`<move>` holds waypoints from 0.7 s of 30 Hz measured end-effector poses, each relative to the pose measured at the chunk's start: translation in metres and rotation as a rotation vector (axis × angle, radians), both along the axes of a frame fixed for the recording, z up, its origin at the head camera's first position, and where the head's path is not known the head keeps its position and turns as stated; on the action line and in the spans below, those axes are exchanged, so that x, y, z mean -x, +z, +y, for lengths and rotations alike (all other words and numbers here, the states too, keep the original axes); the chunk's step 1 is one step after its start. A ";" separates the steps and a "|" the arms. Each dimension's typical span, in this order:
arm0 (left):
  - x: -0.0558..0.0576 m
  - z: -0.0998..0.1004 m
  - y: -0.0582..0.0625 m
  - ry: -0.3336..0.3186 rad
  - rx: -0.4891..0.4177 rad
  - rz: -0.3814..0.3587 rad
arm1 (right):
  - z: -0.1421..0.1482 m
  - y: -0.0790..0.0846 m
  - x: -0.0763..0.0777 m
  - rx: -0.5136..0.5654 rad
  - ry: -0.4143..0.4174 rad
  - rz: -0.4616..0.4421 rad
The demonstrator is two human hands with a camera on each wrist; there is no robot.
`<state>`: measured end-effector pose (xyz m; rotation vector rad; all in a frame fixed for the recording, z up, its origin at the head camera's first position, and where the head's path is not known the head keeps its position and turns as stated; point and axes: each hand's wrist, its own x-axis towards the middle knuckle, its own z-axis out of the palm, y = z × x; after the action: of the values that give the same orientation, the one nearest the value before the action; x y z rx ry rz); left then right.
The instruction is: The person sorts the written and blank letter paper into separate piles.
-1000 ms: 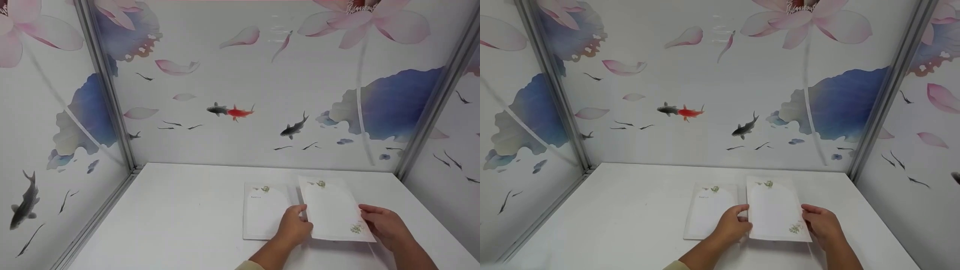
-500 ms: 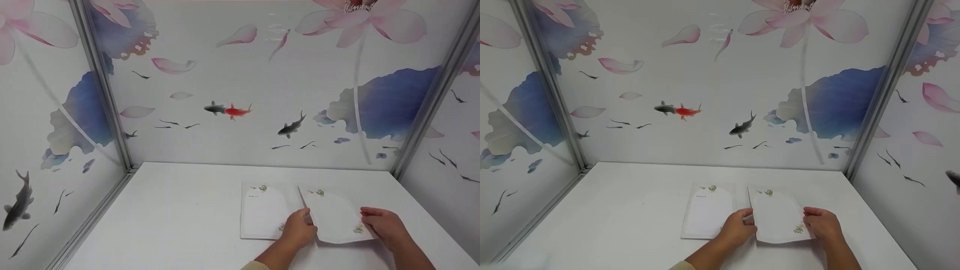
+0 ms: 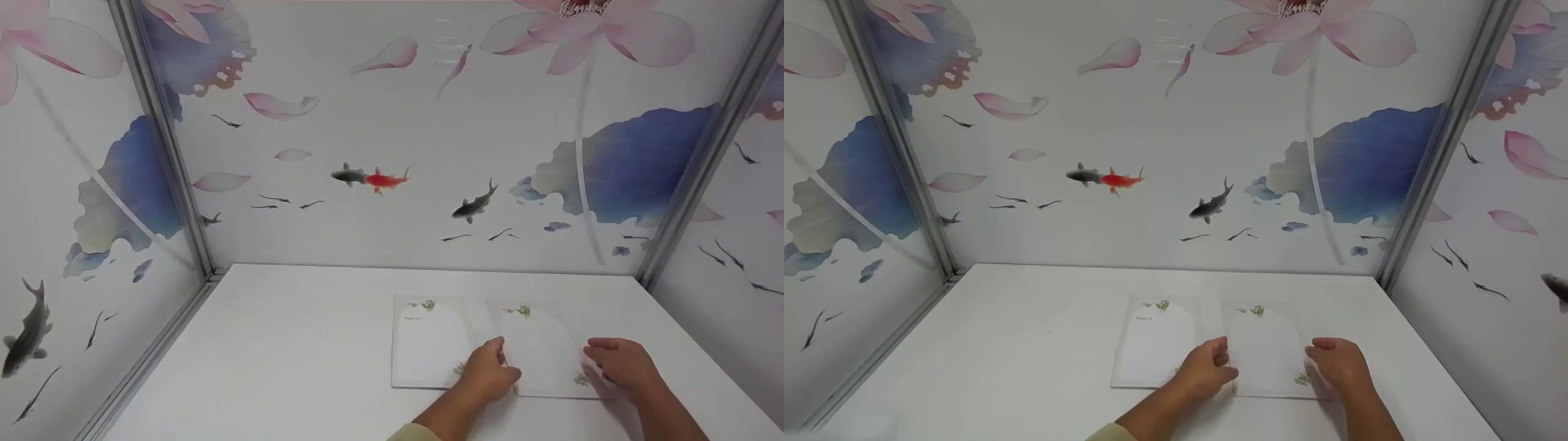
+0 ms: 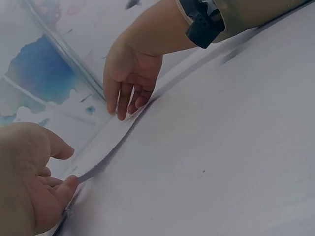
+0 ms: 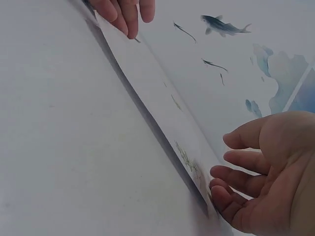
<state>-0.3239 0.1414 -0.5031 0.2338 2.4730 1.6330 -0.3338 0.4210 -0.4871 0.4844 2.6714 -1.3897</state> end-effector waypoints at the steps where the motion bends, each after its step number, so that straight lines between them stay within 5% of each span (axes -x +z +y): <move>1: -0.001 0.000 0.002 0.002 0.002 -0.004 | -0.001 0.001 0.000 -0.005 -0.004 0.015; 12: 0.001 -0.022 0.009 0.025 -0.063 0.015 | -0.037 0.010 0.008 0.029 0.049 0.136; 21: 0.018 -0.084 0.011 0.078 -0.054 0.086 | -0.089 0.010 0.017 0.063 0.172 0.205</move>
<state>-0.3421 0.0571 -0.4925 0.2216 2.5325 1.7586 -0.3509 0.3321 -0.4771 0.1076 2.7357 -1.5416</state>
